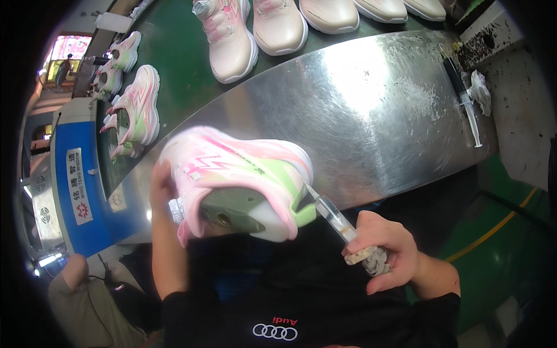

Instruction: The person repeatedly picks up shoes from a conveyor belt, applies liquid along the shoe sole edges using a syringe, and places the shoes onto the conveyor belt.

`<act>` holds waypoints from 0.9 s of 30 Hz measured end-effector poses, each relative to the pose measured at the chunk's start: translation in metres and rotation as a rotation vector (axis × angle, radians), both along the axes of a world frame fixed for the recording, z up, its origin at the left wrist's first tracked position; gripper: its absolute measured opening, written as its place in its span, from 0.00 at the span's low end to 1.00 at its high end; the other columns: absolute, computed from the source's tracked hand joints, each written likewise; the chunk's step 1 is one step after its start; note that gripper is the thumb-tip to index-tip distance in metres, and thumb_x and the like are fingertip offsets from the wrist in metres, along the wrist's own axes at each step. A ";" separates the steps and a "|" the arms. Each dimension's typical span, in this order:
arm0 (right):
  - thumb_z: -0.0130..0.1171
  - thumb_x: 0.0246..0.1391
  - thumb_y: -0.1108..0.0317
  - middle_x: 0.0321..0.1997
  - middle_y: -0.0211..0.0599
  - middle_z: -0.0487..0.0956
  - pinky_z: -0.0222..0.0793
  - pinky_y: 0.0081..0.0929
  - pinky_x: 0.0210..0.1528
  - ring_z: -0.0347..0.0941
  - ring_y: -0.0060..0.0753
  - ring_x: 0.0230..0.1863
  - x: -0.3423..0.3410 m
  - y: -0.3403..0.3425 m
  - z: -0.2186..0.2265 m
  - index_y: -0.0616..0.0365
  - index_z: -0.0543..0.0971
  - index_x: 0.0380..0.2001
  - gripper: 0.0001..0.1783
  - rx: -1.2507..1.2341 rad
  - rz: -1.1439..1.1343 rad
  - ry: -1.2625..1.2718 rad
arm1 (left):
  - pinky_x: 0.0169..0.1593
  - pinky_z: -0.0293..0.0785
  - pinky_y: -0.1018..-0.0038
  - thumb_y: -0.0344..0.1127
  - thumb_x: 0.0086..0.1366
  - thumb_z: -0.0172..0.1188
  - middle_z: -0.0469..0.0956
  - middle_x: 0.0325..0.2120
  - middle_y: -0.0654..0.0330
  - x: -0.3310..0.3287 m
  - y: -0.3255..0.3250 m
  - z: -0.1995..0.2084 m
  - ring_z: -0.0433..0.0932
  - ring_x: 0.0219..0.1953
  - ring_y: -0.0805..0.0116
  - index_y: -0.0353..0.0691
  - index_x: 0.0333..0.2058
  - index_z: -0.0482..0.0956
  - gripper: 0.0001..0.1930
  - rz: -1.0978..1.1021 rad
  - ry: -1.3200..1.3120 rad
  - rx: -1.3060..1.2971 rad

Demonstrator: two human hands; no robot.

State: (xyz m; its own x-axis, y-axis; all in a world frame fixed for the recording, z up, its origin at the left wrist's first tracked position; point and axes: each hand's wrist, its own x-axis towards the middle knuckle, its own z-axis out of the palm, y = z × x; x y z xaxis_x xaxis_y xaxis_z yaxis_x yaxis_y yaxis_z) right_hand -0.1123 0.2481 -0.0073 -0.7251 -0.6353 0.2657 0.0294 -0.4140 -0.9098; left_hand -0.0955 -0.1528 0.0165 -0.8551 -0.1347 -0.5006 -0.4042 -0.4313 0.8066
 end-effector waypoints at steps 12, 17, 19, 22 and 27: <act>0.70 0.40 0.59 0.37 0.32 0.79 0.57 0.23 0.34 0.66 0.26 0.28 0.002 -0.020 0.006 0.59 0.76 0.42 0.26 0.104 -0.029 0.110 | 0.47 0.74 0.66 0.30 0.55 0.61 0.73 0.41 0.52 0.098 0.024 0.010 0.75 0.43 0.62 0.35 0.42 0.67 0.17 0.144 -0.041 -0.217; 0.70 0.39 0.60 0.36 0.33 0.79 0.58 0.24 0.34 0.67 0.28 0.28 0.006 -0.022 0.014 0.60 0.76 0.42 0.26 0.148 -0.036 0.138 | 0.31 0.78 0.76 0.30 0.53 0.61 0.73 0.42 0.45 0.120 0.061 0.014 0.78 0.33 0.65 0.27 0.53 0.61 0.30 0.108 -0.134 0.036; 0.71 0.38 0.60 0.36 0.33 0.79 0.58 0.24 0.34 0.68 0.28 0.28 0.008 -0.021 0.017 0.60 0.75 0.42 0.27 0.161 -0.033 0.144 | 0.40 0.75 0.72 0.30 0.51 0.61 0.70 0.47 0.43 0.129 0.072 0.009 0.76 0.42 0.60 0.28 0.57 0.55 0.36 0.038 -0.119 0.147; 0.71 0.38 0.61 0.36 0.33 0.79 0.57 0.25 0.33 0.67 0.29 0.28 0.009 -0.020 0.025 0.61 0.76 0.41 0.27 0.189 -0.033 0.127 | 0.59 0.62 0.62 0.28 0.48 0.62 0.63 0.55 0.43 0.127 0.100 0.010 0.66 0.56 0.54 0.29 0.61 0.48 0.43 0.002 -0.089 0.330; 0.72 0.36 0.63 0.36 0.34 0.78 0.56 0.25 0.32 0.66 0.29 0.27 0.010 -0.019 0.043 0.61 0.76 0.42 0.27 0.194 0.040 0.074 | 0.64 0.54 0.61 0.23 0.45 0.60 0.57 0.60 0.47 0.132 0.123 0.000 0.59 0.61 0.54 0.34 0.63 0.42 0.48 -0.029 -0.092 0.531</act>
